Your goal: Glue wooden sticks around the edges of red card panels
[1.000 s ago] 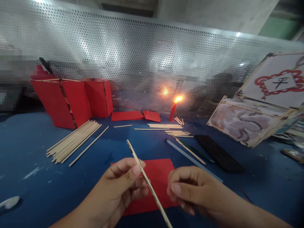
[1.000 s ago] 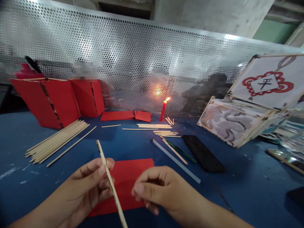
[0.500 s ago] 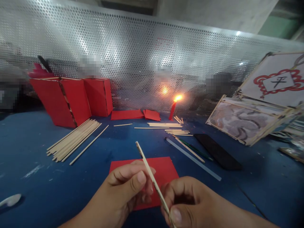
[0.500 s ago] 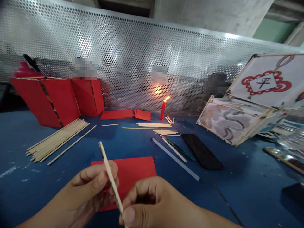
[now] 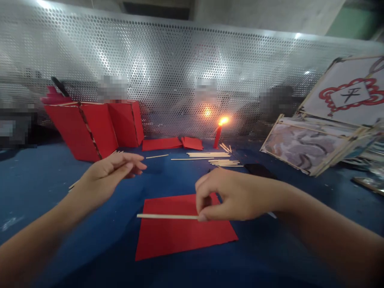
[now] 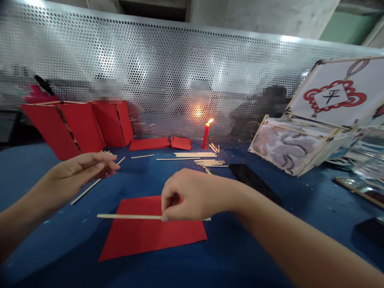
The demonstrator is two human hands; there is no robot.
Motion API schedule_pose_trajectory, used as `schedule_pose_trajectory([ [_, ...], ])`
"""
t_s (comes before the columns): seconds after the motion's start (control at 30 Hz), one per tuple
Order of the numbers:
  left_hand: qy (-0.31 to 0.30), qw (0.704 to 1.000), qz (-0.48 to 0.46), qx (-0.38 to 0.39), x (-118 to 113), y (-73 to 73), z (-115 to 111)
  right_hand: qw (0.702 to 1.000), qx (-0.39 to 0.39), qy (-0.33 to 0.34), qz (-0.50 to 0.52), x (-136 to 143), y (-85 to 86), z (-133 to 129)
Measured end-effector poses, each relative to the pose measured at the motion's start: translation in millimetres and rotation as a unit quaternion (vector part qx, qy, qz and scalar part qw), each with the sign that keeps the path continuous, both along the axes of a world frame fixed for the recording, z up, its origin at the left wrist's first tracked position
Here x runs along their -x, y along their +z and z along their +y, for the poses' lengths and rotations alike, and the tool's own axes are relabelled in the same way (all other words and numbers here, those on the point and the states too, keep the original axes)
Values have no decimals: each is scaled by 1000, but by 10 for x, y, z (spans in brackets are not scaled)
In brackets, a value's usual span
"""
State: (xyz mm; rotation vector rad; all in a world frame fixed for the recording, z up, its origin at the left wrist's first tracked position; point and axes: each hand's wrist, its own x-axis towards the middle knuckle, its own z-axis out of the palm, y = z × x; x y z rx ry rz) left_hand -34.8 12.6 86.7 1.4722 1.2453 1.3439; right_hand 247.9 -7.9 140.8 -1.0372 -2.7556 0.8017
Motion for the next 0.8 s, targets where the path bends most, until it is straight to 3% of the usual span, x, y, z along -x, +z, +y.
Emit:
schedule_pose_trajectory([
  [0.1, -82, 991, 109, 13, 104, -146, 2, 998, 37, 36, -33, 108, -229, 75],
  [0.23, -191, 953, 233, 17, 78, -247, -42, 994, 75, 60, -59, 163, -401, 130],
  [0.4, -213, 921, 327, 19, -1, -230, -86, 992, 80, 66, -66, 142, -454, 130],
  [0.63, -243, 890, 386, 23, -1, -267, -92, 992, 85, 67, -63, 104, -529, 111],
  [0.8, -241, 891, 384, 21, 19, -304, -65, 992, 83, 64, -70, 134, -528, 87],
])
